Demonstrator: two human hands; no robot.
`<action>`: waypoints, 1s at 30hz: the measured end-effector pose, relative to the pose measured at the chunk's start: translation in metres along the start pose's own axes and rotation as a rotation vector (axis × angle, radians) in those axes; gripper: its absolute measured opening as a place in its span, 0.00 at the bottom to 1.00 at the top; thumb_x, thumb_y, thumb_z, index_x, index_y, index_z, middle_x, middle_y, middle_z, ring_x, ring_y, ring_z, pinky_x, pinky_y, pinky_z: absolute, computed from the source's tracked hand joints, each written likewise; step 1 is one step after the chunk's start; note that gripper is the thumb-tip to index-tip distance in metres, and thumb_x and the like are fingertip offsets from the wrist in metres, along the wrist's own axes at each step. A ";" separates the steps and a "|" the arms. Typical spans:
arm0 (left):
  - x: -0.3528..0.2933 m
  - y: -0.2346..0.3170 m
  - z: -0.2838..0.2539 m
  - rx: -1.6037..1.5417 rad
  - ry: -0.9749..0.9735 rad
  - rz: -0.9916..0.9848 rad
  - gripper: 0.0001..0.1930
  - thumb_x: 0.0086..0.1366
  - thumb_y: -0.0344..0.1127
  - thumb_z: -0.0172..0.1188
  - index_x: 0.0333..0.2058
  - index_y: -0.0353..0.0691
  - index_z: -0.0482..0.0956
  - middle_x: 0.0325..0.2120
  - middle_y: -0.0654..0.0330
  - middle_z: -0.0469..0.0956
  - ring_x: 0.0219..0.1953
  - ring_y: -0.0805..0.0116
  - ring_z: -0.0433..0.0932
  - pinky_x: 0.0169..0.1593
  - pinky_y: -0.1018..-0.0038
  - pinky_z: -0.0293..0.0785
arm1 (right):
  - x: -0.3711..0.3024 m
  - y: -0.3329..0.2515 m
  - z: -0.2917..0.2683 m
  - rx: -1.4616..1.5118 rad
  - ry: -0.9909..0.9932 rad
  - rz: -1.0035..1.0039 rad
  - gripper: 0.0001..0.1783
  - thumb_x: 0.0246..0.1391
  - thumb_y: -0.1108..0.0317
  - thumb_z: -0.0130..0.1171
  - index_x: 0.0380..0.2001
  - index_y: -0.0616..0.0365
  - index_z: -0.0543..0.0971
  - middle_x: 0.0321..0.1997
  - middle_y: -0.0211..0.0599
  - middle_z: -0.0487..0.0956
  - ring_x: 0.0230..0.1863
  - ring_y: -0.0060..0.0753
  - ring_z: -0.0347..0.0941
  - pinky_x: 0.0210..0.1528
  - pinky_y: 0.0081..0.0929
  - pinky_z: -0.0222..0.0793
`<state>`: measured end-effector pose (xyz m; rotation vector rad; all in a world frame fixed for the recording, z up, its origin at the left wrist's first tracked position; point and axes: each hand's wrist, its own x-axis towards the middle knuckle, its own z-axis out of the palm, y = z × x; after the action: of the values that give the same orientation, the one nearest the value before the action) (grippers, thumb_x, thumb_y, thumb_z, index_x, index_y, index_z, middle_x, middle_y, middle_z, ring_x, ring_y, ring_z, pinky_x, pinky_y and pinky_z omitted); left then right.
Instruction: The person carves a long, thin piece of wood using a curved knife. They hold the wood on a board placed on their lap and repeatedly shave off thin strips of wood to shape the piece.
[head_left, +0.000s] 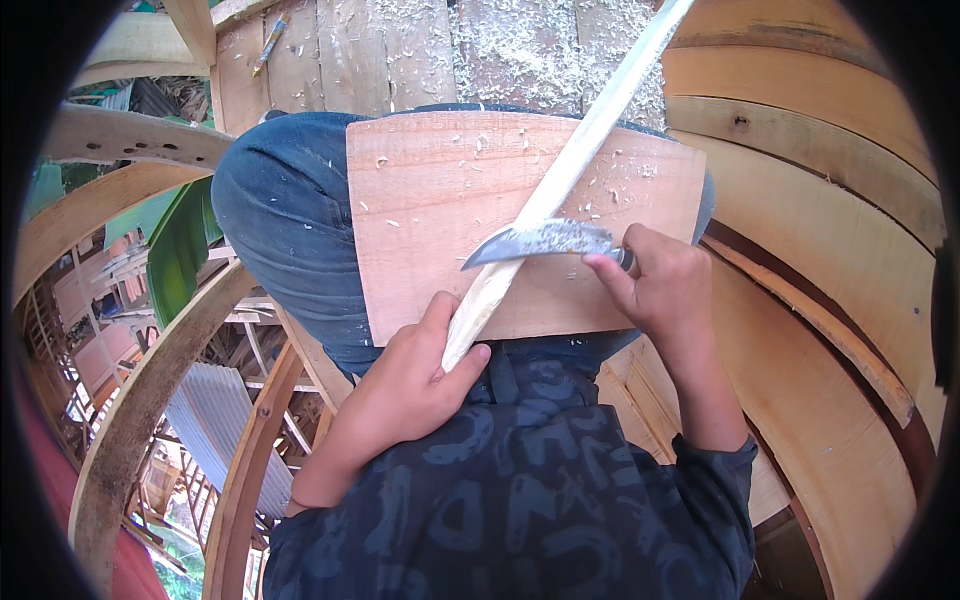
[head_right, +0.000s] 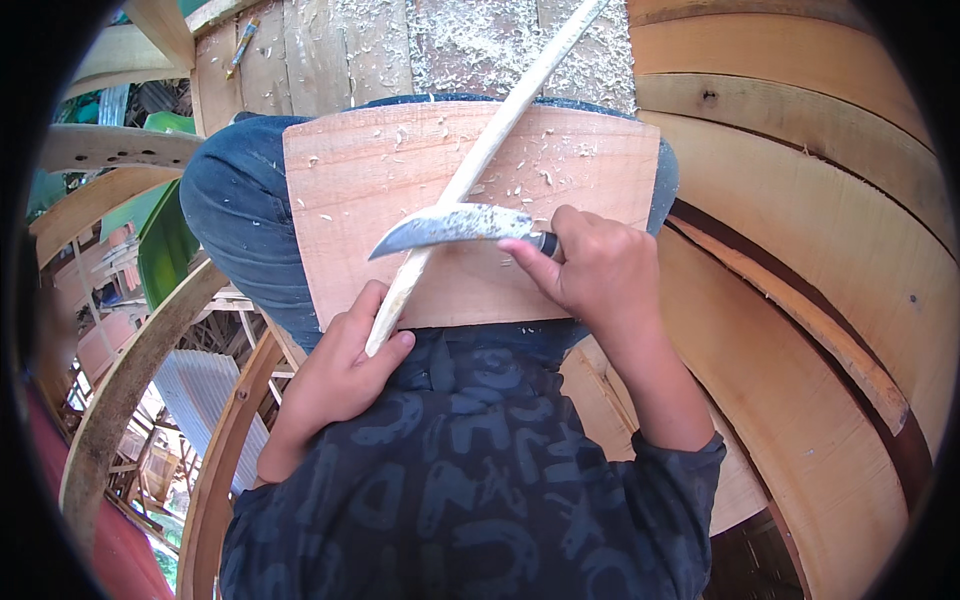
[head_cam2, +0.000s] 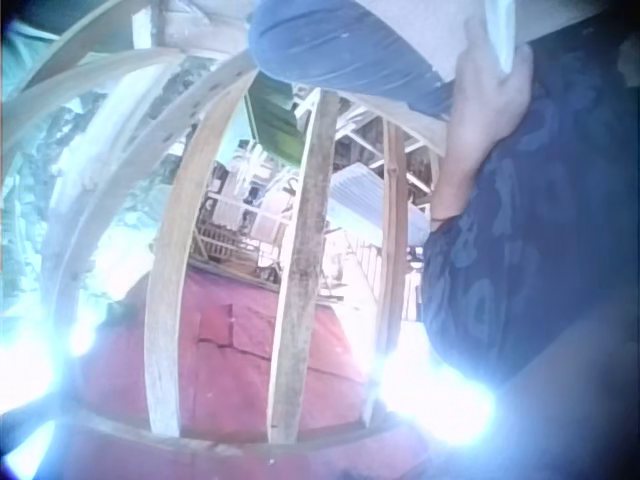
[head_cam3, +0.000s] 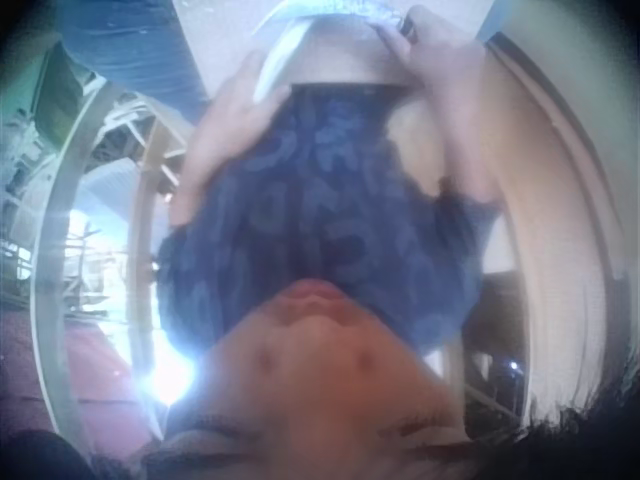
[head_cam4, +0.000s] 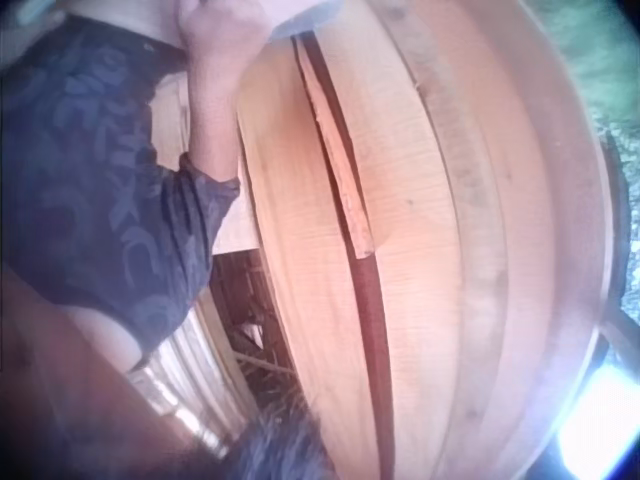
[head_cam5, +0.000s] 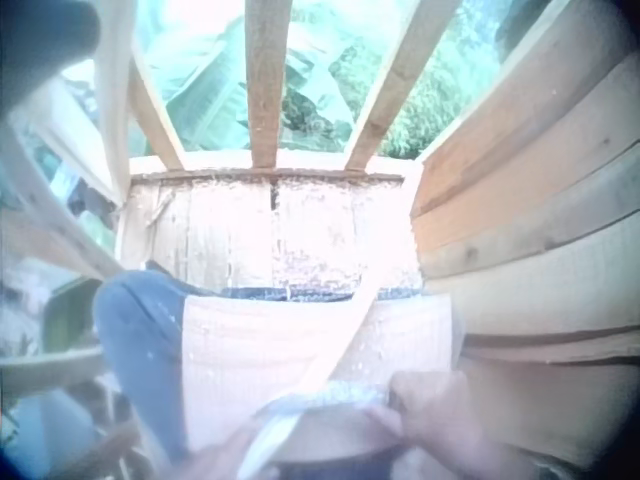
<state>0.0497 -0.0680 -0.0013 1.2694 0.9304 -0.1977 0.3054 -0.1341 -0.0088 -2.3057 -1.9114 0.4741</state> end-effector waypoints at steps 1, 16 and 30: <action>0.000 0.003 0.002 0.031 0.016 -0.015 0.20 0.63 0.37 0.56 0.46 0.30 0.62 0.24 0.35 0.74 0.29 0.37 0.77 0.35 0.58 0.70 | 0.005 0.006 -0.001 -0.037 0.036 0.007 0.30 0.52 0.41 0.60 0.14 0.57 0.69 0.11 0.39 0.71 0.14 0.42 0.71 0.17 0.33 0.64; 0.000 0.006 0.003 0.126 0.022 0.001 0.18 0.64 0.37 0.55 0.45 0.30 0.62 0.24 0.34 0.74 0.30 0.35 0.76 0.35 0.54 0.70 | 0.002 0.007 0.003 0.000 0.037 -0.001 0.33 0.46 0.36 0.62 0.11 0.54 0.68 0.10 0.35 0.70 0.13 0.39 0.71 0.16 0.31 0.65; -0.004 -0.001 0.003 0.154 0.011 0.006 0.19 0.64 0.38 0.55 0.45 0.30 0.61 0.24 0.34 0.74 0.29 0.35 0.76 0.34 0.55 0.71 | 0.017 0.032 -0.033 -0.029 0.103 0.229 0.35 0.51 0.34 0.56 0.13 0.57 0.73 0.10 0.40 0.70 0.14 0.43 0.71 0.19 0.35 0.66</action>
<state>0.0480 -0.0726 0.0009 1.4158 0.9340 -0.2617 0.3484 -0.1207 0.0108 -2.5278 -1.6280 0.3433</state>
